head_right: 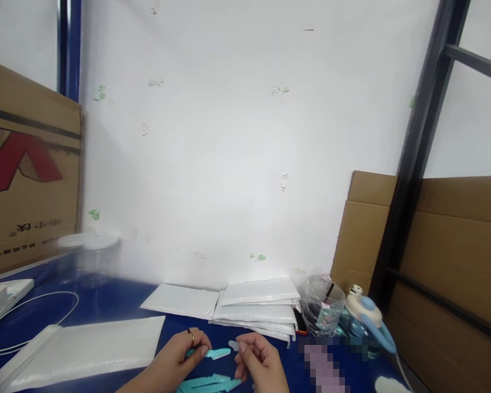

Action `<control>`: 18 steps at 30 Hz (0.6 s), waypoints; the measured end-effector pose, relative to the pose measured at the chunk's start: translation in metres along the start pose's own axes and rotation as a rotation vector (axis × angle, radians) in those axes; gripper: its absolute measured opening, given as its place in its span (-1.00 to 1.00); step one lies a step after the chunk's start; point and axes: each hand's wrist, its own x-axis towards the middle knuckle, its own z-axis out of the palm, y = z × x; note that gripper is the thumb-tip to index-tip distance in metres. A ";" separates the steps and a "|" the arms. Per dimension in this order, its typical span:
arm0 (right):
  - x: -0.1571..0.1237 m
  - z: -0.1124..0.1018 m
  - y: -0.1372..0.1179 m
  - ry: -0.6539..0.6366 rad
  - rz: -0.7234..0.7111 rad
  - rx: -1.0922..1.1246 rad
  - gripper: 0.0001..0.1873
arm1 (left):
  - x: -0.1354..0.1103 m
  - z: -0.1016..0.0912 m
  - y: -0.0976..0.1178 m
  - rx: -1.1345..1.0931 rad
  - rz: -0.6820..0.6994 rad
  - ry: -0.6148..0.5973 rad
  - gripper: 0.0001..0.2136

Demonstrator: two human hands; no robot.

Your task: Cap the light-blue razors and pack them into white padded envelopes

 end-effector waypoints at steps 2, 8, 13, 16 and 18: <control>0.000 -0.002 -0.002 0.014 -0.021 -0.004 -0.50 | -0.001 -0.002 -0.001 -0.016 0.004 -0.012 -0.79; -0.004 -0.002 -0.007 -0.037 -0.093 -0.056 -0.56 | -0.004 -0.011 -0.006 -0.048 0.005 -0.119 -0.66; -0.011 0.006 -0.012 -0.031 -0.131 -0.152 -0.56 | -0.004 -0.012 -0.005 0.063 0.006 -0.128 -0.68; -0.013 0.009 -0.013 0.002 -0.167 -0.212 -0.55 | -0.003 -0.009 -0.004 0.169 0.014 -0.134 -0.76; -0.013 0.007 -0.012 -0.027 -0.179 -0.258 -0.55 | -0.003 -0.007 -0.005 0.217 0.026 -0.136 -0.79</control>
